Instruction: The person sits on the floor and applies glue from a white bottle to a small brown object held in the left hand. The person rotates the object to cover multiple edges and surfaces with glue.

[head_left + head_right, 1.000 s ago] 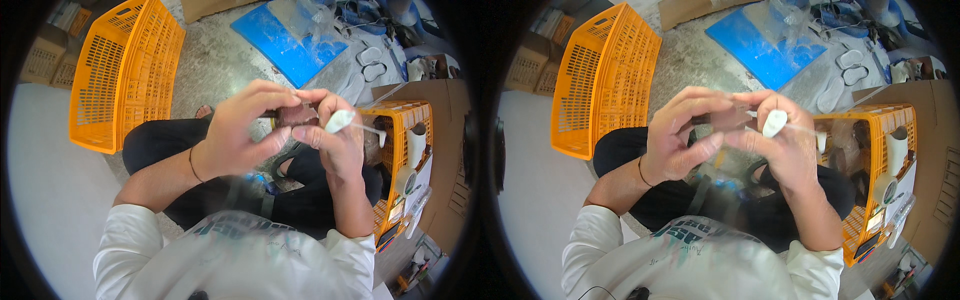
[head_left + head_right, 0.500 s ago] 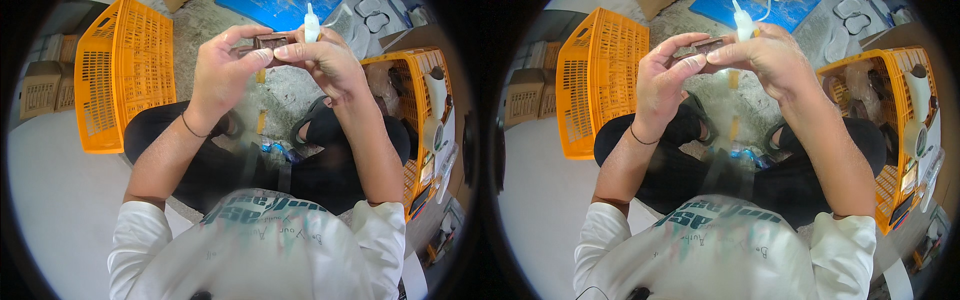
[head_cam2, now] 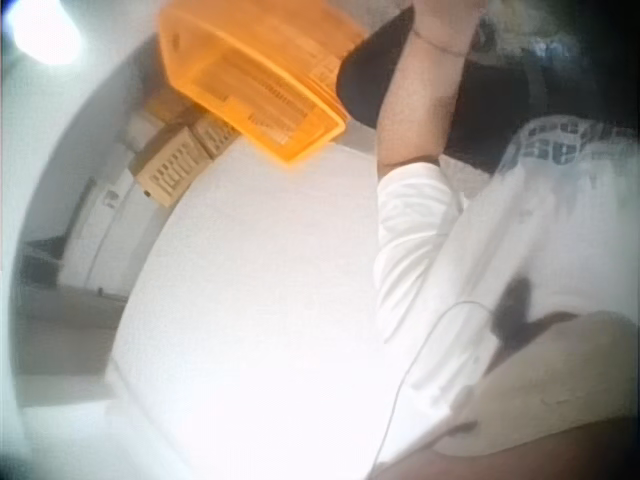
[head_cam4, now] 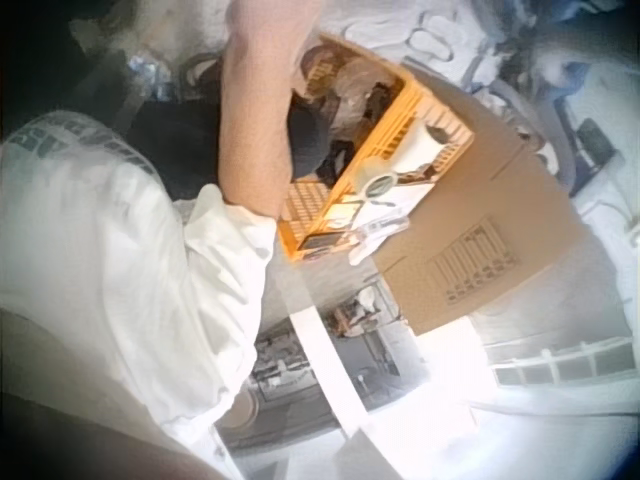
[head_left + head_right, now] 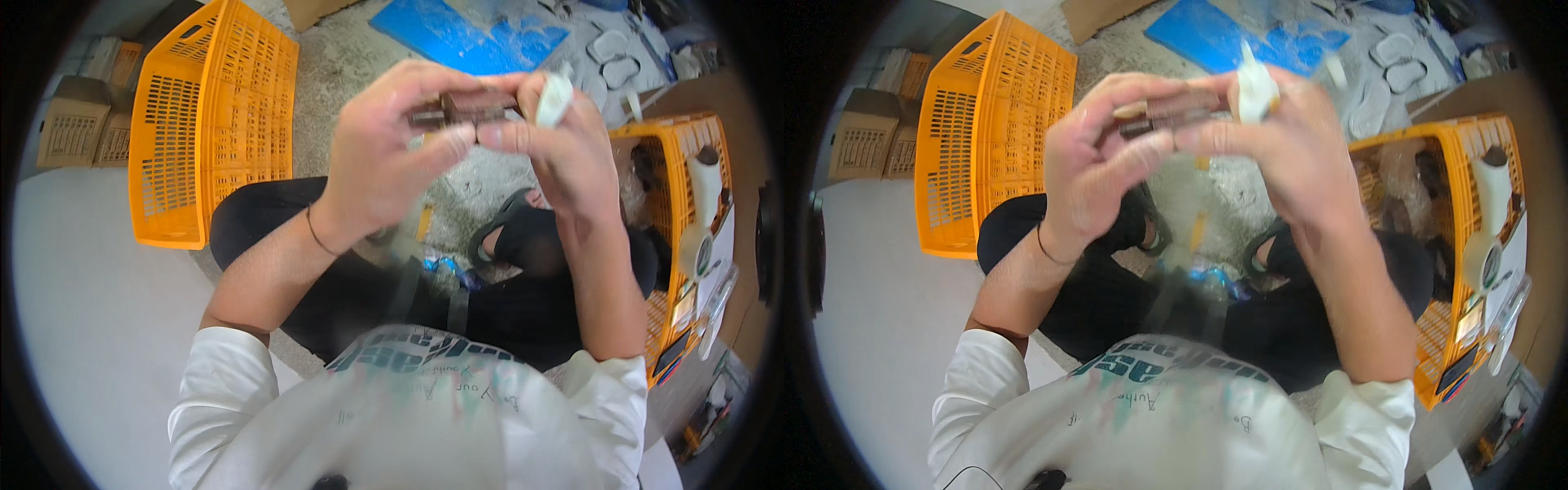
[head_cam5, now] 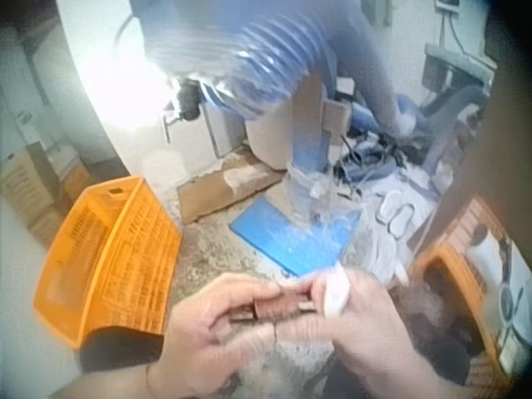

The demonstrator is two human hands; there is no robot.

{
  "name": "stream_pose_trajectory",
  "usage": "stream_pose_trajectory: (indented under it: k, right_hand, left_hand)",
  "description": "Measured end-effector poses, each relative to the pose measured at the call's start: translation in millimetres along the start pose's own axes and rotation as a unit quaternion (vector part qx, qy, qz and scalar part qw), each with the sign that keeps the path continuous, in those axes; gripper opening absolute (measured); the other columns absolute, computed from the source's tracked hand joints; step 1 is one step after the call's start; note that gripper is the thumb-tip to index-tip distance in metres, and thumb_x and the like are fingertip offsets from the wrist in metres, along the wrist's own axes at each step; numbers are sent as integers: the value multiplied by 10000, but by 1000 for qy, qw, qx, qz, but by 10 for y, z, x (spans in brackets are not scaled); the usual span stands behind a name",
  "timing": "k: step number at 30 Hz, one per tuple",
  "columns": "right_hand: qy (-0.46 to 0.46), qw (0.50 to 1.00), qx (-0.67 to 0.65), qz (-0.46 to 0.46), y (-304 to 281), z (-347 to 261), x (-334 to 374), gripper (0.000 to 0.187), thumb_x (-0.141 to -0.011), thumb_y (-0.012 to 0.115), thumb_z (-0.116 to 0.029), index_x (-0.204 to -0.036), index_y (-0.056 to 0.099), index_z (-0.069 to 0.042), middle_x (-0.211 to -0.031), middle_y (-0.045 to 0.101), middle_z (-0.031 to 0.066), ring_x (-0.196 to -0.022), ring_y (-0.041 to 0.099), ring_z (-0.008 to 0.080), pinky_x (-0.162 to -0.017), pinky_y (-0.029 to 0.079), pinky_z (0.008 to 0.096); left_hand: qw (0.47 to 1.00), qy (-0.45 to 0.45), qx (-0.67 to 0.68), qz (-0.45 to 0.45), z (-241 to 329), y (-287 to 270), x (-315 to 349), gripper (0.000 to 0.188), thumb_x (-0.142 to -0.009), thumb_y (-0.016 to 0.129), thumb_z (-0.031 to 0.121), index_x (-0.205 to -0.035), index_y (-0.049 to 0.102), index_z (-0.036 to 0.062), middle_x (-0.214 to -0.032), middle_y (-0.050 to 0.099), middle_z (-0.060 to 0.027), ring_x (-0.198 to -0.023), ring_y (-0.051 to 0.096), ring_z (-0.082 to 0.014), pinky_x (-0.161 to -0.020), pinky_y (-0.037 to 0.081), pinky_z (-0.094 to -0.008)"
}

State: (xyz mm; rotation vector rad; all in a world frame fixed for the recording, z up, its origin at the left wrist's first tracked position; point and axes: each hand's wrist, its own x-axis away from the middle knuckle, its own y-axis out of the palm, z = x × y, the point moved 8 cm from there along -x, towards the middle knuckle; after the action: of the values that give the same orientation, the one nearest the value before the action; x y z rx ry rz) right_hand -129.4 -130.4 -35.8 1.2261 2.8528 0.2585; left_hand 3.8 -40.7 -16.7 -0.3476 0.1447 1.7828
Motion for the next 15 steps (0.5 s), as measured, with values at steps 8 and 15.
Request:
stream_pose_trajectory:
  k: [8,15]
  right_hand:
    - [-116,989,87,-3,113,-477,246,440,-668,911,-43,-736,477,-83,-1155,707,159,-1003,640,164,-880,519,325]
    - [-112,988,108,-1,123,-537,301,493,-629,939,-17,-710,459,-94,-1176,693,145,-999,653,191,-870,520,337]
  left_hand:
    - [976,170,-128,-41,589,-18,47,413,-773,733,-31,-1182,677,-3,-1220,659,-173,-1049,688,-299,-893,575,-359]
    - [974,186,-110,-62,654,-15,78,439,-726,718,-79,-1162,673,-52,-1235,640,-207,-1089,676,-330,-900,576,-376]
